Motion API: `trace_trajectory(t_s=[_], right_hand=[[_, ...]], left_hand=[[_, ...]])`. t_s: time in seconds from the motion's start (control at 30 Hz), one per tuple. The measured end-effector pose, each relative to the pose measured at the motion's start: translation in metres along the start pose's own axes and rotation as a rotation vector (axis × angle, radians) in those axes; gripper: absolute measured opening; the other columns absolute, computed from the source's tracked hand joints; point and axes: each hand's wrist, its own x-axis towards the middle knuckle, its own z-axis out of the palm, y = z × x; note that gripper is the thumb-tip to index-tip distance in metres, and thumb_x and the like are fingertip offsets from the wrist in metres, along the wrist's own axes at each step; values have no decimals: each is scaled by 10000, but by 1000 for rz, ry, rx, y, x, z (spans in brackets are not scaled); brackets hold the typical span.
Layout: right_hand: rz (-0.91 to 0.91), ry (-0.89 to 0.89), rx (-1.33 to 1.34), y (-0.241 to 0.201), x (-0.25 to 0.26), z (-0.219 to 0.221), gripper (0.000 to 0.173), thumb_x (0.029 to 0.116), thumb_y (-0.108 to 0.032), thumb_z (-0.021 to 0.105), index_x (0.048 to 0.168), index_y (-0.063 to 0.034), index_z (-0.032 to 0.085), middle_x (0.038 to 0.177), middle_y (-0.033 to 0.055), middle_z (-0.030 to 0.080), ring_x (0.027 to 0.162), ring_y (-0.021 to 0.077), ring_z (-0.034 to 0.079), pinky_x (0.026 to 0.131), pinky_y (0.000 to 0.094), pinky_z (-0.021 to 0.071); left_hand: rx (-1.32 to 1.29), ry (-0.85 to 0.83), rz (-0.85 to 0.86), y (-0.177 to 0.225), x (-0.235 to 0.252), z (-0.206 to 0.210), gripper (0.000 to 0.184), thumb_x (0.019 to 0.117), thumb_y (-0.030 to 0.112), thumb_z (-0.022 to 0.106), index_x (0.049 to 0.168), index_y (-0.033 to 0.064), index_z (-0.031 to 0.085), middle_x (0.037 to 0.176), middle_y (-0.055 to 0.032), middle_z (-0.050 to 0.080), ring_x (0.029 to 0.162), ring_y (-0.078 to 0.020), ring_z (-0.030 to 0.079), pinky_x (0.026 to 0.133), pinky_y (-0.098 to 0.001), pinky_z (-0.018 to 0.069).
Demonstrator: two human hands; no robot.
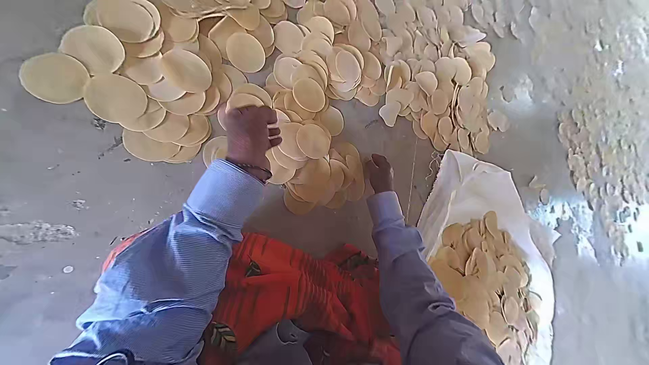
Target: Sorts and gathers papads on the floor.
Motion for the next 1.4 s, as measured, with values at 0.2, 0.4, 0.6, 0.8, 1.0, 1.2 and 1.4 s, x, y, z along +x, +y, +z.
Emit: trace_trajectory(t_s=[0.2,0.4,0.6,0.8,1.0,1.2,1.4], right_hand=[[-80,-144,-47,-30,19,1,479,1072,-269,543,1443,34,526,1422,262,576,1348,373,540,1142,528,397],[-242,-425,-282,-41,-5,7,749,884,-234,806,1525,-73,454,1503,241,508,1361,431,516,1102,634,426],[-161,-215,-377,-35,-12,14,338,952,-252,720,1211,-36,714,1188,234,705,1149,433,655,980,670,481],[-219,-10,-86,-76,-27,-34,273,939,-245,751,1113,-35,739,1085,174,740,1037,318,697,949,574,515],[-256,-88,131,-112,-26,-19,493,812,-240,872,1232,-63,685,1016,136,733,862,209,692,818,438,572],[-104,-64,-2,-72,-20,-8,432,835,-127,842,1228,-25,696,1108,210,727,1033,340,692,938,554,536],[-477,212,112,-113,-44,-19,271,971,-134,666,1214,-20,699,1104,145,734,976,197,706,895,387,569]], left_hand=[[479,-120,-475,-92,-24,14,531,981,221,678,1381,-82,502,1367,-304,516,1201,-416,532,950,-606,471],[525,-149,-536,-101,-9,22,486,983,261,664,1347,-45,565,1434,-283,509,1319,-433,500,1013,-641,450],[423,-146,-470,-79,-25,28,566,971,299,690,1370,-63,516,1483,-285,426,1368,-427,421,1041,-648,401],[213,-44,-207,-40,-11,28,456,970,206,671,1319,-56,535,1317,-267,545,1201,-380,554,942,-564,493],[-22,74,-123,-1,-4,10,317,987,155,614,1239,-33,578,1307,-214,544,1203,-316,545,968,-527,486],[-152,169,34,24,0,-13,246,972,121,594,1190,12,558,1212,-145,547,1146,-257,551,928,-479,498],[-142,96,-11,21,-2,-3,194,976,136,580,1134,25,594,1163,-131,573,1096,-243,580,911,-476,510]])
